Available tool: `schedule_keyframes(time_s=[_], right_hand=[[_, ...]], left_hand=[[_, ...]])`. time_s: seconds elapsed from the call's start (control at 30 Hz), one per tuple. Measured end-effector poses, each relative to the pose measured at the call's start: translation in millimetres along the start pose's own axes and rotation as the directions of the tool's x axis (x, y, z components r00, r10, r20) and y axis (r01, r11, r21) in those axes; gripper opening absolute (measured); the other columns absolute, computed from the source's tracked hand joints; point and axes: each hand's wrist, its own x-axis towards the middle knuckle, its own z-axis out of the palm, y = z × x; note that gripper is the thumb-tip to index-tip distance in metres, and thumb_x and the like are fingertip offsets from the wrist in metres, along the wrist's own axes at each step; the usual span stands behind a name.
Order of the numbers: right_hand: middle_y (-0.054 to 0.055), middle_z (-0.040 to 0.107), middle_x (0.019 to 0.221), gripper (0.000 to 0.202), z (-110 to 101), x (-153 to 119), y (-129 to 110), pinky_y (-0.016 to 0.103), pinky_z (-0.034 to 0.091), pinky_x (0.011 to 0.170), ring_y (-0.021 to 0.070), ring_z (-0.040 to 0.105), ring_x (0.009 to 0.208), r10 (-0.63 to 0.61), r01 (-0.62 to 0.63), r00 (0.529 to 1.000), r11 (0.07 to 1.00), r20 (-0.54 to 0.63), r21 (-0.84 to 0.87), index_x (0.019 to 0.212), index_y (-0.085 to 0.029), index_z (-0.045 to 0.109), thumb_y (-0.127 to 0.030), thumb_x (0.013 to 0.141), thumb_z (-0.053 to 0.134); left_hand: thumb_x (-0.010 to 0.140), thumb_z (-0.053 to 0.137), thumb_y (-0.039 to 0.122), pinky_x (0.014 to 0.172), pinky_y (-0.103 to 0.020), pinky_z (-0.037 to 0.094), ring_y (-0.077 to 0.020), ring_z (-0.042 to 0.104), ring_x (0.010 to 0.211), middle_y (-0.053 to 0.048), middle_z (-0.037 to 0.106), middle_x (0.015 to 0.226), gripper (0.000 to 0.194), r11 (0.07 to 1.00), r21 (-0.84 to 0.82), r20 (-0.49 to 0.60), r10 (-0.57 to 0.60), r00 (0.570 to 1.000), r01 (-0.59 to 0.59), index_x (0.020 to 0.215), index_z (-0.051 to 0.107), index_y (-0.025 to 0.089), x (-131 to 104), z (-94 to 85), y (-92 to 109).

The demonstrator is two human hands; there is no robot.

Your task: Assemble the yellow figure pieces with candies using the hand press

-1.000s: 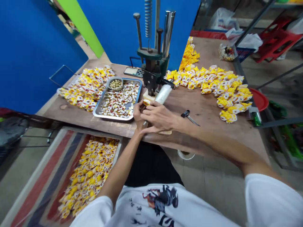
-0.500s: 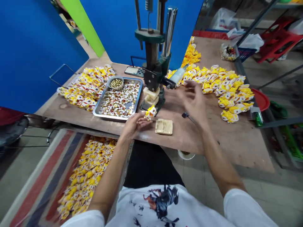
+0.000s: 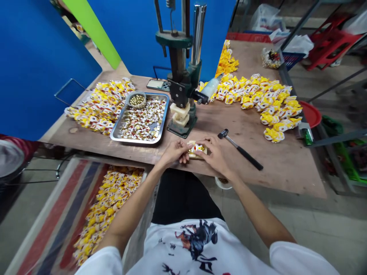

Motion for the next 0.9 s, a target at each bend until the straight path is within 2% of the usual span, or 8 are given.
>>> schedule_keyframes(time_s=[0.1,0.2,0.3,0.37,0.5,0.7,0.8,0.9], right_hand=[[0.011,0.067,0.127,0.036,-1.6,-2.6,0.6,0.055,0.054,0.114,0.0339,0.065,0.125,0.018,-0.018,1.0,1.0,0.023,0.016,0.128,-0.031,0.08,-0.054,0.101,0.078],[0.011,0.067,0.136,0.042,-21.7,0.2,1.3,0.055,0.054,0.115,0.035,0.065,0.13,0.03,-0.03,0.999,0.999,0.041,0.016,0.136,-0.034,0.076,-0.055,0.1,0.079],[0.012,0.069,0.137,0.043,-48.0,4.8,6.8,0.052,0.057,0.111,0.033,0.068,0.126,0.069,-0.071,0.992,0.997,-0.104,-0.023,0.141,-0.033,0.073,-0.054,0.103,0.073],[0.011,0.072,0.126,0.038,-57.8,6.5,11.5,0.05,0.06,0.102,0.0313,0.071,0.116,0.103,-0.111,0.974,0.993,-0.2,-0.028,0.132,-0.03,0.076,-0.055,0.104,0.071],[0.012,0.073,0.125,0.037,-52.5,3.1,16.0,0.047,0.061,0.096,0.0288,0.072,0.11,0.143,-0.147,0.975,0.989,-0.172,-0.013,0.124,-0.027,0.077,-0.058,0.105,0.068],[0.011,0.074,0.127,0.036,-42.9,-5.9,12.2,0.05,0.062,0.098,0.0283,0.073,0.108,0.142,-0.142,0.977,0.99,-0.157,0.012,0.122,-0.027,0.079,-0.058,0.107,0.067],[0.01,0.074,0.126,0.036,-44.1,0.7,-3.3,0.049,0.063,0.097,0.0283,0.073,0.108,0.131,-0.127,0.98,0.991,-0.151,0.033,0.12,-0.028,0.08,-0.059,0.107,0.067],[0.009,0.074,0.126,0.033,-39.2,17.8,-33.5,0.047,0.063,0.099,0.0279,0.072,0.112,0.053,-0.044,0.991,0.996,-0.126,0.073,0.122,-0.03,0.08,-0.056,0.108,0.066]], left_hand=[[0.084,0.091,0.064,0.038,-0.022,0.037,-0.0141,0.06,0.041,-0.003,0.073,0.061,0.055,1.0,0.019,-0.018,-0.019,1.0,0.019,0.09,0.054,0.024,-1.3,-5.6,3.6],[0.093,0.082,0.061,0.041,-0.025,0.04,-0.0164,0.061,0.043,-0.003,0.074,0.064,0.043,0.986,0.155,-0.192,0.091,0.977,-0.061,0.1,0.064,0.023,-6.7,-41.2,19.7],[0.096,0.077,0.056,0.053,-0.028,0.047,-0.0156,0.06,0.054,-0.001,0.07,0.069,0.034,0.906,0.388,-0.517,0.365,0.775,-0.168,0.096,0.069,0.022,-7.6,-106.1,38.4],[0.09,0.081,0.047,0.071,-0.032,0.055,-0.0184,0.062,0.068,-0.003,0.067,0.076,0.028,0.744,0.659,-0.518,0.554,0.652,-0.108,0.086,0.07,0.022,-1.0,-147.9,44.5],[0.085,0.079,0.031,0.097,-0.043,0.055,-0.028,0.064,0.093,-0.009,0.063,0.096,0.013,0.447,0.895,-0.298,0.605,0.738,-0.005,0.082,0.072,0.021,22.8,-189.3,39.3],[0.08,0.083,0.028,0.11,-0.049,0.053,-0.0313,0.063,0.108,-0.01,0.063,0.101,0.016,0.477,0.878,-0.3,0.59,0.75,-0.024,0.081,0.069,0.022,30.2,-190.8,40.9],[0.08,0.087,0.034,0.106,-0.048,0.058,-0.0287,0.07,0.105,-0.009,0.072,0.101,0.023,0.665,0.727,-0.355,0.579,0.734,-0.173,0.085,0.068,0.022,13.9,-172.2,50.8],[0.082,0.092,0.045,0.096,-0.047,0.065,-0.0258,0.078,0.095,-0.01,0.08,0.099,0.037,0.866,0.362,-0.326,0.464,0.824,-0.345,0.091,0.064,0.023,-4.9,-127.9,56.7]])
